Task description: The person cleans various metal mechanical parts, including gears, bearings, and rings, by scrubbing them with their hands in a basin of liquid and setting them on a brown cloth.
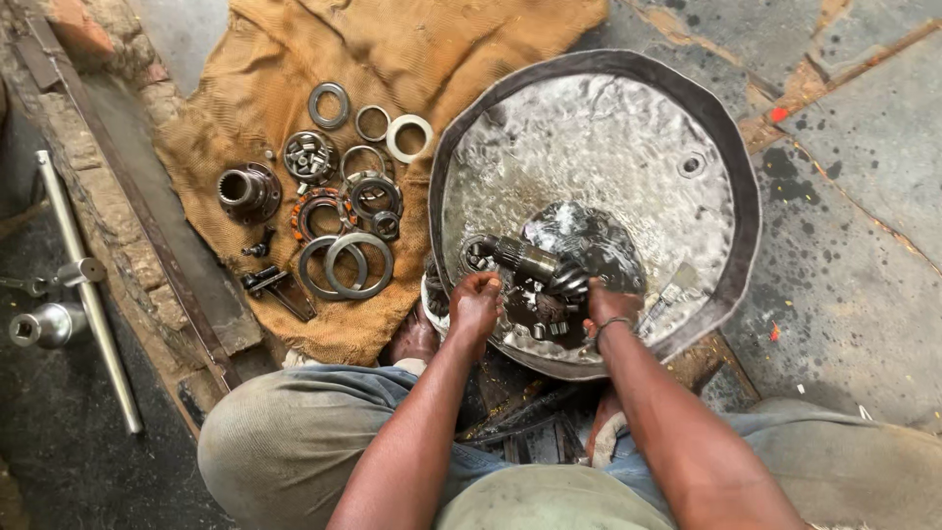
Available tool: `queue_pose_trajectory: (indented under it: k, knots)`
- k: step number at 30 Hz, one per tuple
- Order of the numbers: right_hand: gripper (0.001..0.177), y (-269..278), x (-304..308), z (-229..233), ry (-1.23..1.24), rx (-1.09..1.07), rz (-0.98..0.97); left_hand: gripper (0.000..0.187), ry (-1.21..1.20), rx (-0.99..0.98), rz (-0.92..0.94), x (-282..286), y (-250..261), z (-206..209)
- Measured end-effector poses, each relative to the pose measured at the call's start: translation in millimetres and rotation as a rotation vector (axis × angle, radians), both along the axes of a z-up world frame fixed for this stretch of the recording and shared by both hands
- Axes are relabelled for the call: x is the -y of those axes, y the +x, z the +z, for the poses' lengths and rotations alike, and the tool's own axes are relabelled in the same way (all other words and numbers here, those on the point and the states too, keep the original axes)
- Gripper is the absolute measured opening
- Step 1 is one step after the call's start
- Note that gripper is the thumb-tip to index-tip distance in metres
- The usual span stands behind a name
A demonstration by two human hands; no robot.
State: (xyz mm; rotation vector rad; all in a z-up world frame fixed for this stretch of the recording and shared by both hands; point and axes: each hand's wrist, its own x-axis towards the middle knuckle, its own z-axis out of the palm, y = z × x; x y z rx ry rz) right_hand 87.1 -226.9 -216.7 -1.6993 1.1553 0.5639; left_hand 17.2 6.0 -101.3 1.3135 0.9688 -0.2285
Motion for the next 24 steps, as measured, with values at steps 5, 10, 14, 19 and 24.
queue_pose_trajectory:
  k: [5, 10, 14, 19, 24]
  knots:
    - [0.053, 30.0, 16.0, -38.1, 0.504, -0.147, -0.239, 0.036, 0.156, -0.076, 0.025, -7.5, 4.3, 4.2]
    - [0.045, 34.5, 14.3, -10.7, 0.207, -0.079, -0.025, 0.039, 0.095, -0.207, 0.072, -9.1, -1.5, -2.2]
    - [0.049, 70.8, -3.4, 49.2, 0.188, -0.045, 0.061, 0.038, 0.118, -0.085, 0.034, -3.3, 0.3, -13.0]
    - [0.035, 152.3, -29.2, 56.1, 0.365, 0.017, -0.080, 0.039, 0.089, -0.132, -0.059, 5.1, 0.9, -1.7]
    - [0.020, 161.8, -40.0, 32.2, 0.028, 0.216, 0.243, 0.045, -0.009, -0.260, -0.051, -6.6, -2.3, 12.3]
